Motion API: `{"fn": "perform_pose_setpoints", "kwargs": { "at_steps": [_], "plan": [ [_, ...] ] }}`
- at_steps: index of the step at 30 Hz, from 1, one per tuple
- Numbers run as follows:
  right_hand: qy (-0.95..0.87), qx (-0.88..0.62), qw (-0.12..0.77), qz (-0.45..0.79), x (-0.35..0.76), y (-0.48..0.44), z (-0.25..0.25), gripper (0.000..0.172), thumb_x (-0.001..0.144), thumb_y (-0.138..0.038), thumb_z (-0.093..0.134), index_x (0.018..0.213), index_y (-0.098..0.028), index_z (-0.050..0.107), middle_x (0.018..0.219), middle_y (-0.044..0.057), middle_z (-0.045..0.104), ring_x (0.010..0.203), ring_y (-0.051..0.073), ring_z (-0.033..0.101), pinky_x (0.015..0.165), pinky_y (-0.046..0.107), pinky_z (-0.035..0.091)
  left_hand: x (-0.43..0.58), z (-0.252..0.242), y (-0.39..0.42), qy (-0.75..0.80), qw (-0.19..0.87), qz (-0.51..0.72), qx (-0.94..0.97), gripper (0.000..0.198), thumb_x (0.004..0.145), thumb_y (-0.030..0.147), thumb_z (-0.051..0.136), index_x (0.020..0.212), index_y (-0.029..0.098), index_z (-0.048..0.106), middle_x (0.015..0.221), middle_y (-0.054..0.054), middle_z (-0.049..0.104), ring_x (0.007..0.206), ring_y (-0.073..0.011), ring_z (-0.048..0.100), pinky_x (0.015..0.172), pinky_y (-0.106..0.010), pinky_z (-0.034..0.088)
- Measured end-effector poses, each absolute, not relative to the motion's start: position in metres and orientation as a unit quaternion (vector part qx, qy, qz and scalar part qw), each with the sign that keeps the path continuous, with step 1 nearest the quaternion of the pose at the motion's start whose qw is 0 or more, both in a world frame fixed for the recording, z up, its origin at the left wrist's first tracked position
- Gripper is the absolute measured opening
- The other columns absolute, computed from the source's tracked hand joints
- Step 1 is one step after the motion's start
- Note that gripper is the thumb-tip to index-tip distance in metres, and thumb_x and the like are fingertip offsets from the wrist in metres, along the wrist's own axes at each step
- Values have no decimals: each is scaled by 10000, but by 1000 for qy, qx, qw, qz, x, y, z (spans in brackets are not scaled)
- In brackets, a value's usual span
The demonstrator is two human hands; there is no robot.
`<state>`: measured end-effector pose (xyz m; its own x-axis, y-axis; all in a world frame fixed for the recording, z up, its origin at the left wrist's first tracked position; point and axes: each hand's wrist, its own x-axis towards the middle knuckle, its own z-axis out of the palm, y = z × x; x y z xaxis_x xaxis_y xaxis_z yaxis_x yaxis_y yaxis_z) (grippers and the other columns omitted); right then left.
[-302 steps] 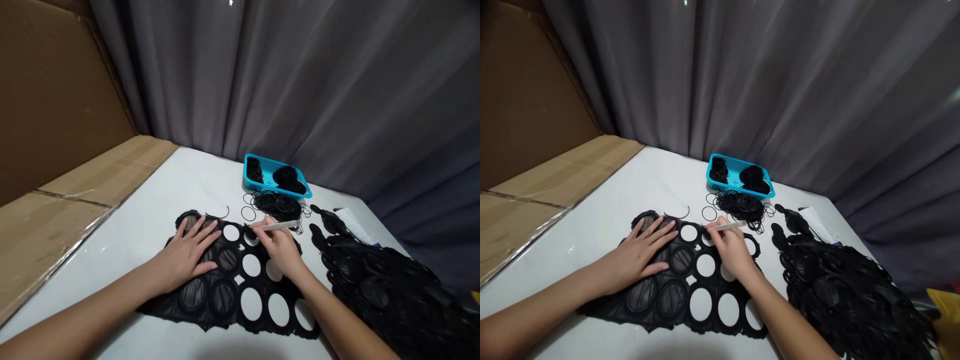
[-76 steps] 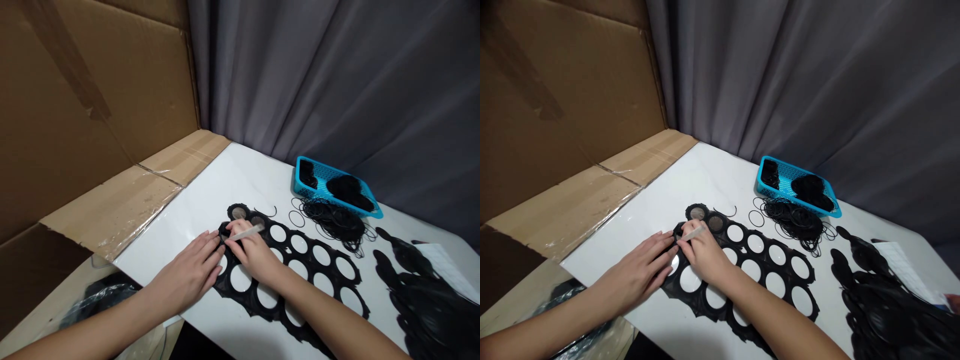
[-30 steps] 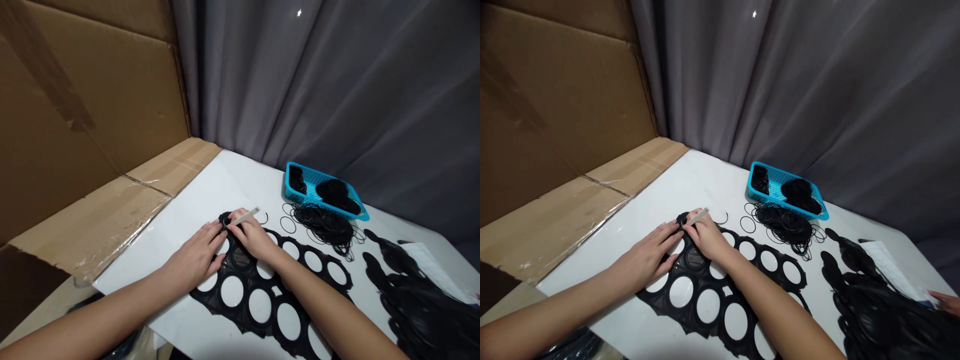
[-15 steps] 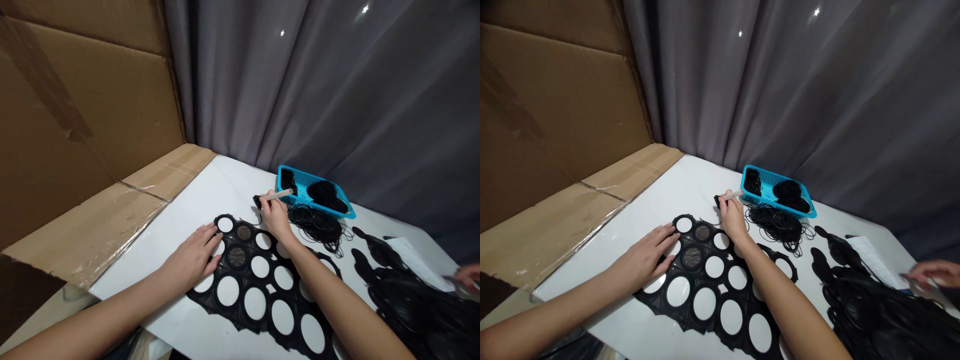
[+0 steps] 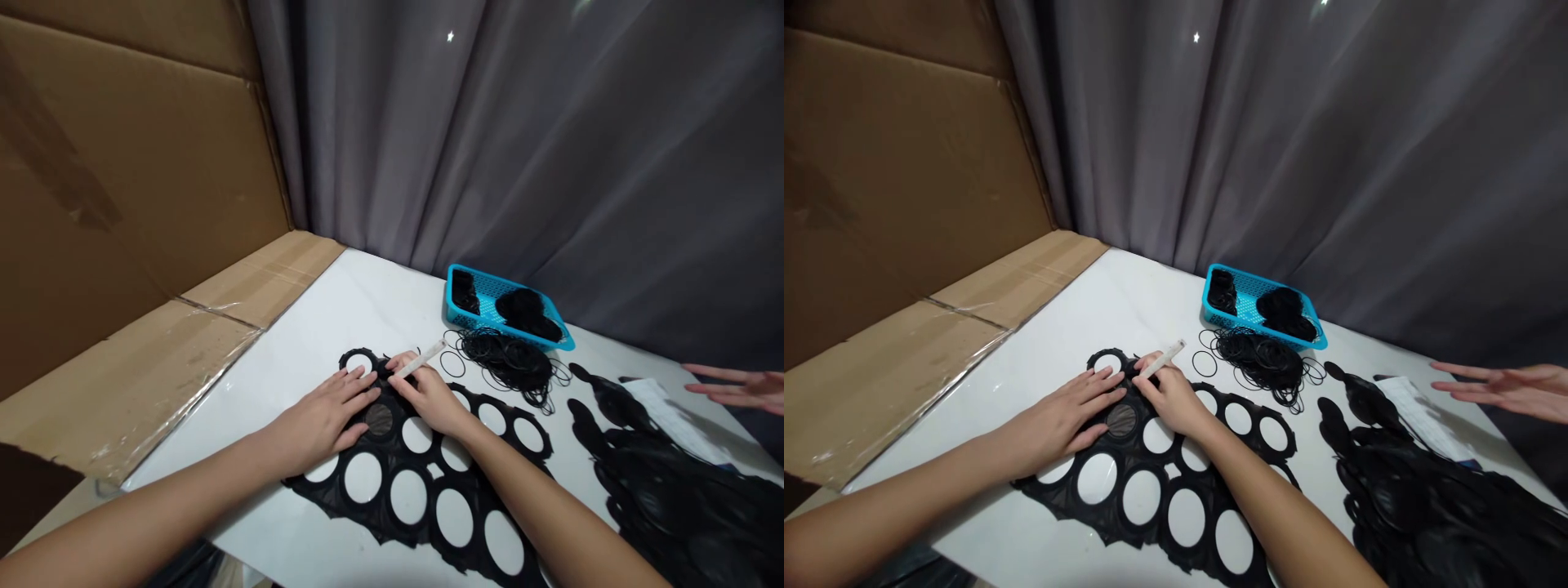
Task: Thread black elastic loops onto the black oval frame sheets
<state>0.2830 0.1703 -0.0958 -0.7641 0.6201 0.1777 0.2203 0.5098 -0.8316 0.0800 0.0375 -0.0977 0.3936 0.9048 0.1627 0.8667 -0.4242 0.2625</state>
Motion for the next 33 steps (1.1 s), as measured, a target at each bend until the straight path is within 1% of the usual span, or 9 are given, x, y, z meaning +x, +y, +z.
{"fn": "perform_pose_setpoints", "kwargs": {
  "at_steps": [13,16,19,21,23,26,29,31,33],
  "plan": [
    [-856,-244,233,392,285,168,-95,153,973,-226,519,820,-215,512,1100,76,612,1070,214,597,971,379,458,81,-99,37,533,53,151,831,506,984,314,577,1471,209,485,1574,-124,413,1463,-307,374,1193,-516,347],
    [-877,-227,230,356,285,163,-95,143,995,-217,493,857,-217,528,1098,82,608,1058,217,592,960,383,469,80,-98,36,531,54,150,832,522,990,334,573,1485,210,465,1581,-124,402,1472,-305,360,1201,-501,339],
    [-905,-207,232,290,280,156,-100,140,1014,-202,435,941,-217,554,1099,108,616,1055,240,568,936,407,480,79,-98,36,526,53,145,837,556,988,381,582,1493,195,444,1585,-137,390,1477,-306,349,1200,-491,338],
    [-906,-224,247,260,278,158,-103,165,1009,-198,411,936,-220,557,1041,108,637,1003,251,569,892,403,486,79,-97,37,523,53,148,837,561,981,401,591,1485,200,450,1588,-131,389,1474,-307,356,1196,-492,342],
    [-877,-291,286,255,280,169,-103,173,992,-224,421,864,-227,537,915,83,645,887,244,585,823,374,484,78,-96,37,526,54,153,835,547,976,408,597,1472,216,467,1587,-112,396,1470,-307,364,1191,-493,350],
    [-808,-403,351,250,296,196,-95,211,979,-310,430,785,-238,471,754,43,605,713,227,574,708,342,456,78,-95,36,536,56,154,828,540,973,432,597,1461,230,485,1584,-94,405,1469,-315,365,1177,-502,369],
    [-771,-454,375,241,317,210,-82,260,983,-388,419,764,-247,431,656,10,549,604,213,537,610,322,414,75,-94,36,544,58,145,825,550,986,475,570,1471,229,483,1585,-86,401,1476,-324,347,1176,-515,362],
    [-771,-450,364,264,323,200,-75,261,980,-402,441,771,-244,449,660,2,559,605,207,551,602,310,420,73,-93,36,546,60,146,823,564,997,513,541,1487,244,469,1595,-79,381,1483,-324,331,1185,-525,337],
    [-798,-403,329,305,320,176,-73,223,988,-375,453,820,-237,502,745,19,618,695,214,604,669,313,459,70,-93,36,549,66,147,820,602,991,565,529,1510,274,439,1614,-68,342,1497,-325,296,1197,-536,301]
  ]
}}
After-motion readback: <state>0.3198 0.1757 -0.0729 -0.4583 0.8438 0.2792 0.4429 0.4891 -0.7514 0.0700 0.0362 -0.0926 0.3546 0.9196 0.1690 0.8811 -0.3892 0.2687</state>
